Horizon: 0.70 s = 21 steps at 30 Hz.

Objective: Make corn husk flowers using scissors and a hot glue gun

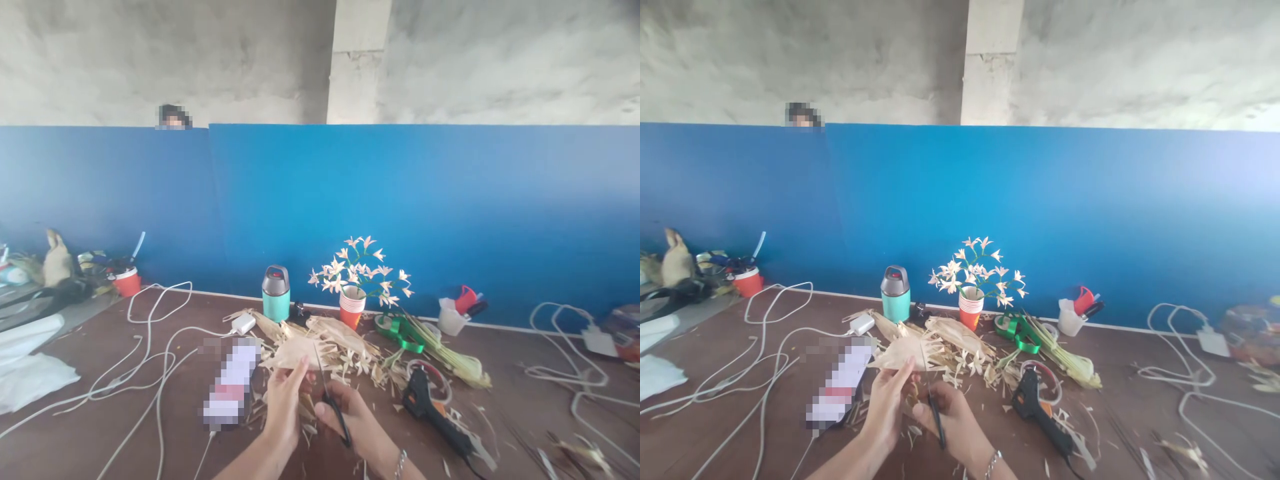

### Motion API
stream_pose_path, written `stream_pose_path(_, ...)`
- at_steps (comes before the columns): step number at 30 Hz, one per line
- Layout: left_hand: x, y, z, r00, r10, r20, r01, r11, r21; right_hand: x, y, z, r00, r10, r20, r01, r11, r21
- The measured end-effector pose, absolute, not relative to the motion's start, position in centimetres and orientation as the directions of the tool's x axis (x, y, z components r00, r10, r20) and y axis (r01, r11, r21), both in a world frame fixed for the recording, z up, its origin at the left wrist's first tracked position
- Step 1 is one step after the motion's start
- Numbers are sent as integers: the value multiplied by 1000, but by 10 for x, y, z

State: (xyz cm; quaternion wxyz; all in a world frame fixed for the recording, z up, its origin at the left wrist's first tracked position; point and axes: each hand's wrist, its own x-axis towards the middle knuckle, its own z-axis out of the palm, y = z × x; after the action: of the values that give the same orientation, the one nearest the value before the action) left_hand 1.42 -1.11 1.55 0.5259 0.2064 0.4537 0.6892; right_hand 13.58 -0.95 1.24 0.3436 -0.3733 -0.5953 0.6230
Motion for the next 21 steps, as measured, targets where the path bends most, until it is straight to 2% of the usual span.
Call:
stream_pose_path(5, 16, -13, 19, -294, 933, -209, -544, 16, 839, 133, -9, 7, -455, 889, -44, -21, -60, -998)
stream_pose_path(10, 12, -9, 14, -356, 921, -158, -520, -55, 852, 129, -7, -6, -396, 918, -15, -22, -26, -999)
stream_pose_path(21, 10, -4, 8, -365, 906, -216, -533, -13, 846, 122, -11, 0, -250, 963, -103, 182, -58, -982)
